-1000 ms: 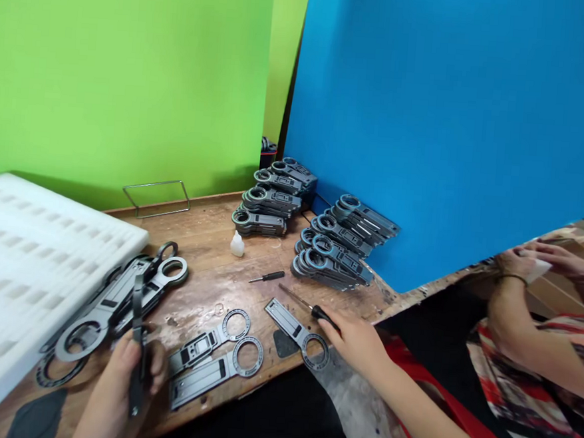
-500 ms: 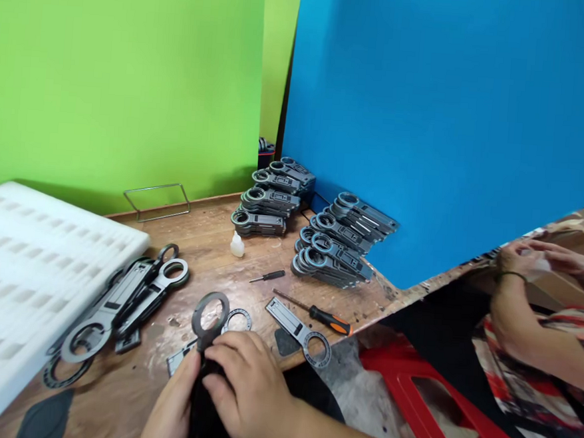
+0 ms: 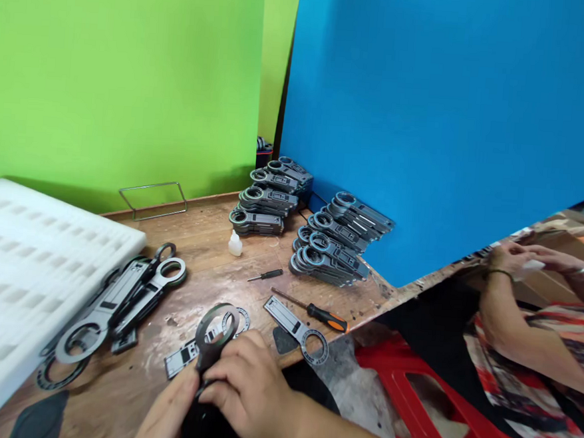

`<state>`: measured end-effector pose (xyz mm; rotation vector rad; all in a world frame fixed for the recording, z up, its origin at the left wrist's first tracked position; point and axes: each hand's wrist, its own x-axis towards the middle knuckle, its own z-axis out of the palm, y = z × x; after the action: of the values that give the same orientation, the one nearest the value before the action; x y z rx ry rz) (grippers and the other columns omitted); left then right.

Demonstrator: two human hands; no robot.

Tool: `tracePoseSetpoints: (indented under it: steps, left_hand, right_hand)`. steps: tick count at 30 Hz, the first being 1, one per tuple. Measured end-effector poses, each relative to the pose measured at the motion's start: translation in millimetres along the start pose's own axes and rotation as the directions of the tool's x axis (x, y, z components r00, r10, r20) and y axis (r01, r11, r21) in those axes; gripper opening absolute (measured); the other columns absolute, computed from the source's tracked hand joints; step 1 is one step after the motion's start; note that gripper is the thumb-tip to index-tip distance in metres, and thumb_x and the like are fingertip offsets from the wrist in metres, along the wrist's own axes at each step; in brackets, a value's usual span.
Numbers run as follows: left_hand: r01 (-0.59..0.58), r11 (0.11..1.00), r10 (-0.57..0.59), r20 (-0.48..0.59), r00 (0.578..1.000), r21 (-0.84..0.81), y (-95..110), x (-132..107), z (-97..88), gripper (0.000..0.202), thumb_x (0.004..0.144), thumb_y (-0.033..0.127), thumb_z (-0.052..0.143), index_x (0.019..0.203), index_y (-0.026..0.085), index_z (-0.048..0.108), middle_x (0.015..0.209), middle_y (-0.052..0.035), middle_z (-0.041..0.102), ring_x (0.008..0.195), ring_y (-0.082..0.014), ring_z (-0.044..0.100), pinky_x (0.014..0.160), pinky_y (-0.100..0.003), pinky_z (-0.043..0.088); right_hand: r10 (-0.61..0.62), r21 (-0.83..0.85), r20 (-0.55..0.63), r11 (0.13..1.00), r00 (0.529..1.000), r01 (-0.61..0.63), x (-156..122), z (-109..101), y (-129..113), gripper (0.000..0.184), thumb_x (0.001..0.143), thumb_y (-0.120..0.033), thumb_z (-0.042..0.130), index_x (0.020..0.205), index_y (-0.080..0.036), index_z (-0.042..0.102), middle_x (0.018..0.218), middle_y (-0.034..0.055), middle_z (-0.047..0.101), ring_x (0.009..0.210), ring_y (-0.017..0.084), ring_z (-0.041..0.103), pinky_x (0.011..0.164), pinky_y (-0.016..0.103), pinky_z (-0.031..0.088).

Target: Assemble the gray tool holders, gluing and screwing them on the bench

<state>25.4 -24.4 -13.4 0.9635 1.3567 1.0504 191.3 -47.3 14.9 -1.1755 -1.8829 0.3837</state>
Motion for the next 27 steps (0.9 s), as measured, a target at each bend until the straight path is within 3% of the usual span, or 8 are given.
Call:
tracePoseSetpoints:
  steps: [5, 10, 13, 16, 20, 24, 27]
  left_hand:
    - [0.023, 0.994, -0.047, 0.225, 0.973, 0.109, 0.7, -4.1, 3.9, 0.056, 0.056, 0.048, 0.078, 0.106, 0.024, 0.069, 0.118, -0.0065, 0.065, 0.118, -0.0330, 0.051, 0.101, -0.046, 0.040]
    - [-0.002, 0.994, -0.026, 0.243, 0.970, 0.114, -0.6, 21.3, -4.4, 0.057, 0.065, 0.050, 0.072, 0.111, 0.017, 0.065, 0.116, -0.0109, 0.065, 0.112, -0.0323, 0.056, 0.101, -0.048, 0.040]
    - [-0.102, 0.968, 0.054, 0.207, 0.977, 0.227, 3.4, 44.1, -12.4, 0.055, 0.069, 0.049, 0.067, 0.113, 0.016, 0.064, 0.117, -0.0121, 0.065, 0.112, -0.0318, 0.056, 0.101, -0.048, 0.038]
    - [-0.311, 0.814, 0.228, 0.222, 0.948, 0.490, 10.3, 66.2, -16.9, 0.045, 0.076, 0.046, 0.060, 0.114, 0.021, 0.063, 0.121, -0.0084, 0.062, 0.118, -0.0286, 0.052, 0.105, -0.044, 0.034]
    - [-0.519, 0.560, 0.333, 0.398, 0.855, 0.646, 11.2, 88.6, -17.0, 0.039, 0.085, 0.043, 0.048, 0.115, 0.023, 0.063, 0.115, -0.0080, 0.066, 0.109, -0.0271, 0.058, 0.096, -0.039, 0.043]
    - [-0.640, 0.257, 0.378, 0.534, 0.756, 0.724, -1.6, 99.6, -18.1, 0.036, 0.089, 0.038, 0.044, 0.120, 0.027, 0.060, 0.108, -0.0092, 0.065, 0.100, -0.0272, 0.059, 0.090, -0.043, 0.045]
    - [-0.652, 0.162, 0.378, 0.564, 0.734, 0.741, -11.3, 102.7, -19.8, 0.037, 0.089, 0.038, 0.046, 0.122, 0.028, 0.058, 0.111, -0.0095, 0.061, 0.101, -0.0263, 0.057, 0.090, -0.043, 0.045]
  right_hand:
    - [0.260, 0.125, -0.012, 0.958, 0.965, -0.257, 8.3, -12.8, 0.9, 0.014, 0.086, -0.034, 0.058, 0.089, -0.020, 0.062, 0.082, 0.0021, 0.058, 0.081, 0.017, 0.053, 0.074, 0.029, 0.043]
    - [0.371, 0.142, -0.032, 0.921, 0.928, -0.363, -0.3, -14.6, 17.5, 0.015, 0.083, -0.022, 0.056, 0.097, -0.019, 0.059, 0.079, 0.0014, 0.055, 0.077, 0.017, 0.054, 0.072, 0.029, 0.043]
    - [0.395, 0.078, -0.016, 0.917, 0.919, -0.392, -7.2, -20.2, 33.8, 0.014, 0.086, -0.022, 0.052, 0.098, -0.020, 0.060, 0.079, 0.0017, 0.057, 0.076, 0.017, 0.054, 0.072, 0.029, 0.043]
    - [0.410, -0.026, -0.014, 0.912, 0.912, -0.410, -13.9, -30.5, 51.0, 0.013, 0.088, -0.024, 0.050, 0.095, -0.019, 0.061, 0.082, 0.0034, 0.059, 0.079, 0.018, 0.056, 0.073, 0.030, 0.044]
    - [0.398, -0.238, 0.001, 0.891, 0.918, -0.386, -21.6, -41.4, 71.2, 0.015, 0.089, -0.023, 0.049, 0.095, -0.018, 0.062, 0.093, 0.0069, 0.062, 0.092, 0.022, 0.055, 0.083, 0.035, 0.043]
    - [0.422, -0.461, 0.047, 0.813, 0.906, -0.355, -24.9, -40.8, 83.8, 0.021, 0.089, -0.024, 0.050, 0.104, -0.019, 0.062, 0.104, 0.0087, 0.060, 0.098, 0.024, 0.052, 0.089, 0.039, 0.041]
    - [0.457, -0.568, 0.062, 0.747, 0.887, -0.345, -23.3, -36.2, 87.2, 0.025, 0.088, -0.026, 0.051, 0.111, -0.020, 0.061, 0.112, 0.0092, 0.059, 0.103, 0.025, 0.052, 0.091, 0.040, 0.041]
